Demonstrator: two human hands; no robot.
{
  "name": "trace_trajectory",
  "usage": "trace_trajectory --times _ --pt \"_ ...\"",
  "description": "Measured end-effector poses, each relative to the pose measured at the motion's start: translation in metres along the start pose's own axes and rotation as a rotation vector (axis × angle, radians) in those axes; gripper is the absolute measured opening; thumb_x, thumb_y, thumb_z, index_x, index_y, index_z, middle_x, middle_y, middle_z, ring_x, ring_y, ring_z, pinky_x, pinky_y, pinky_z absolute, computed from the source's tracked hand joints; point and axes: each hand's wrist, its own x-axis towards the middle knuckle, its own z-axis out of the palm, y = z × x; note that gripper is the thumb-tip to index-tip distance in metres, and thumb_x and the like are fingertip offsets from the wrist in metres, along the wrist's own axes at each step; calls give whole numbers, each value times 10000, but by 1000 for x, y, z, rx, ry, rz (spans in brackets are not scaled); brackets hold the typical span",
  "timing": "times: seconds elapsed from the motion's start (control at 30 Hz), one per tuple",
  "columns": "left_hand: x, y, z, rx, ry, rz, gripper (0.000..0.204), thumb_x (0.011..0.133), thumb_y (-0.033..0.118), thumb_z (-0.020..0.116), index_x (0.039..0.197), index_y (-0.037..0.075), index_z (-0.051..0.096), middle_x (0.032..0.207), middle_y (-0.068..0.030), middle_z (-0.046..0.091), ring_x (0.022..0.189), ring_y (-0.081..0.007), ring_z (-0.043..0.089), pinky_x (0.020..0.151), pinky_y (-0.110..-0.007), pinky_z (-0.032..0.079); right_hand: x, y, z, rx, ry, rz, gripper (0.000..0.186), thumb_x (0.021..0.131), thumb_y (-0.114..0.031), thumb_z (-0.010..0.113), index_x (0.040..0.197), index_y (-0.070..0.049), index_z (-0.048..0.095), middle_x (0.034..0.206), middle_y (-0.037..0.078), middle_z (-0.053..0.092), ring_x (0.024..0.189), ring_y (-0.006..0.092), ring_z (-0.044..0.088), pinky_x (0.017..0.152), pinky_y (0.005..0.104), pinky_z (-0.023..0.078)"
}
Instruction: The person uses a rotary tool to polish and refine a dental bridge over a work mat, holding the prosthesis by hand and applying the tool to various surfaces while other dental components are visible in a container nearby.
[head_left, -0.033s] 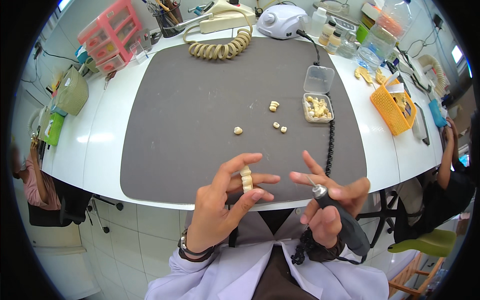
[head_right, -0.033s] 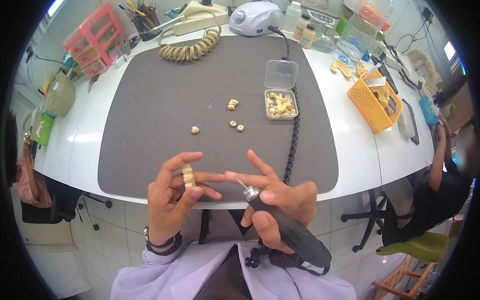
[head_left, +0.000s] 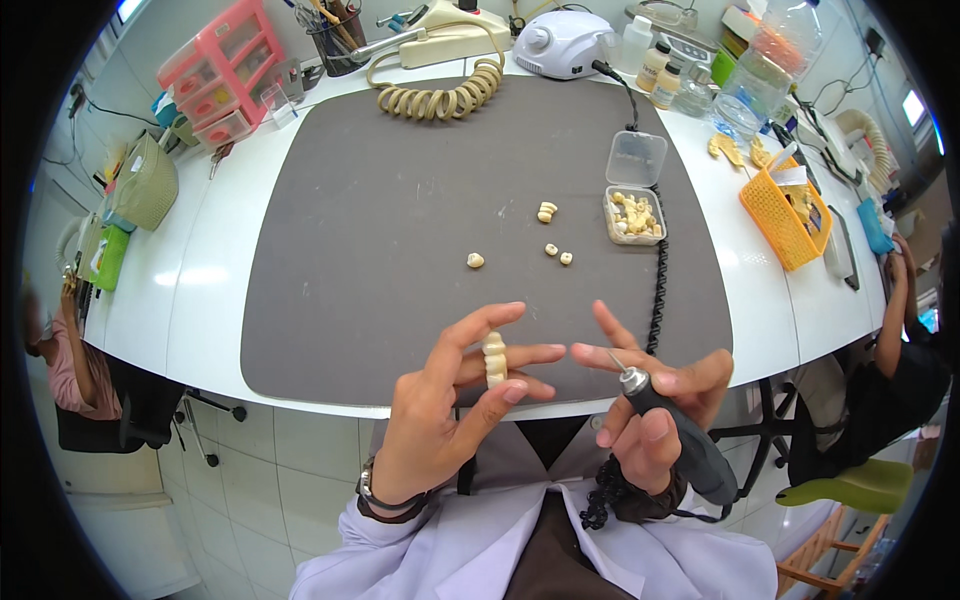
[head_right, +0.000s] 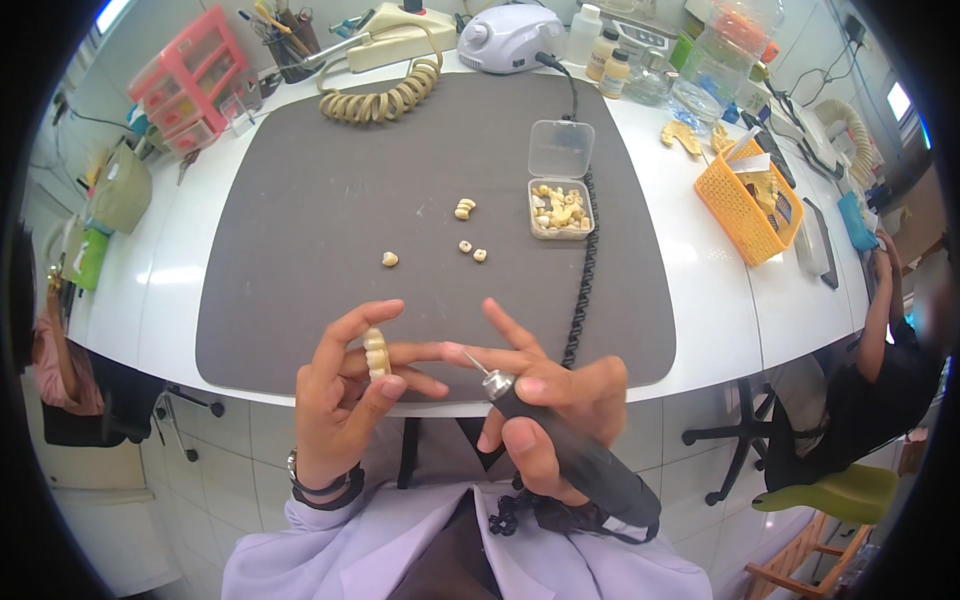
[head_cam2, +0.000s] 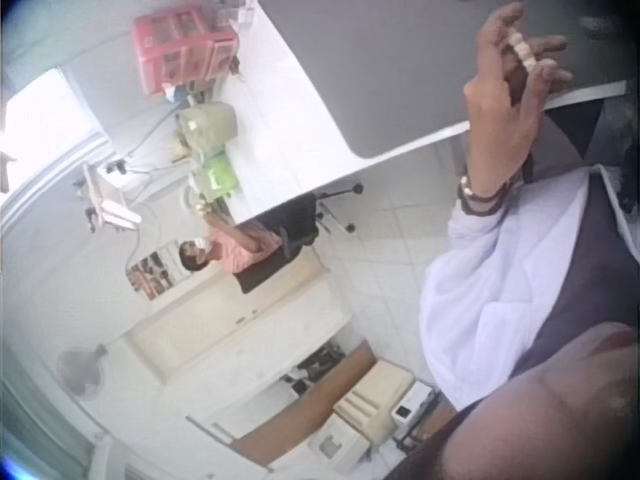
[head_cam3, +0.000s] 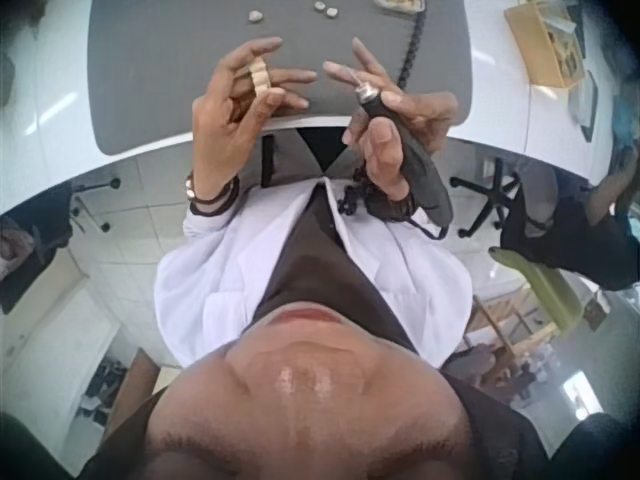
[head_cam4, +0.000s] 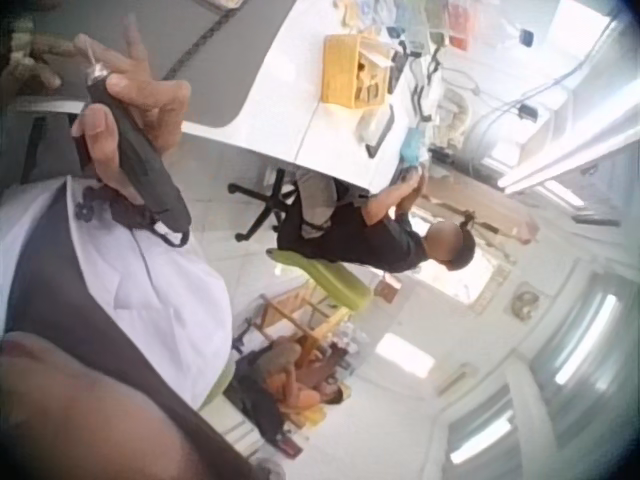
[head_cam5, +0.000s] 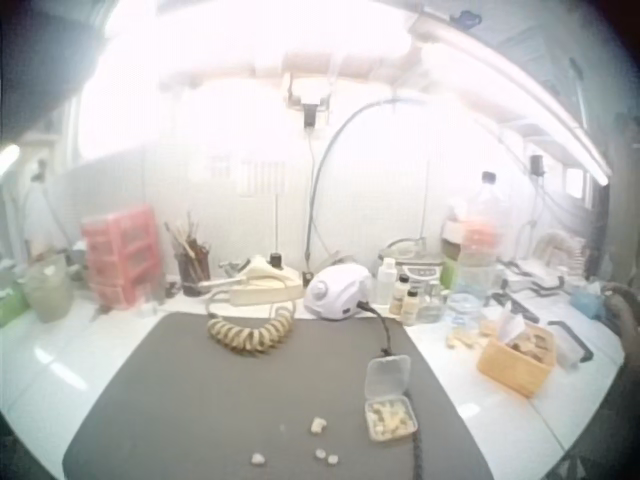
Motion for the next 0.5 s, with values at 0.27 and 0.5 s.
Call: trace_trajectory --times 0.27,0.5 --pt "8 -8 15 74 -181 39 340 966 86 574 1282 -20 507 929 -127 726 766 -179 725 685 -258 548 6 0 4 291 19 98 262 925 -142 591 1099 -72 409 593 123 589 1125 465 592 1131 654 136" --pt "15 -4 23 -166 -90 -33 326 1005 80 485 1309 -31 519 949 -131 705 810 -173 707 702 -258 547 0 -4 6 279 117 189 223 937 -84 571 1079 -40 404 779 172 651 922 306 680 1114 550 316"
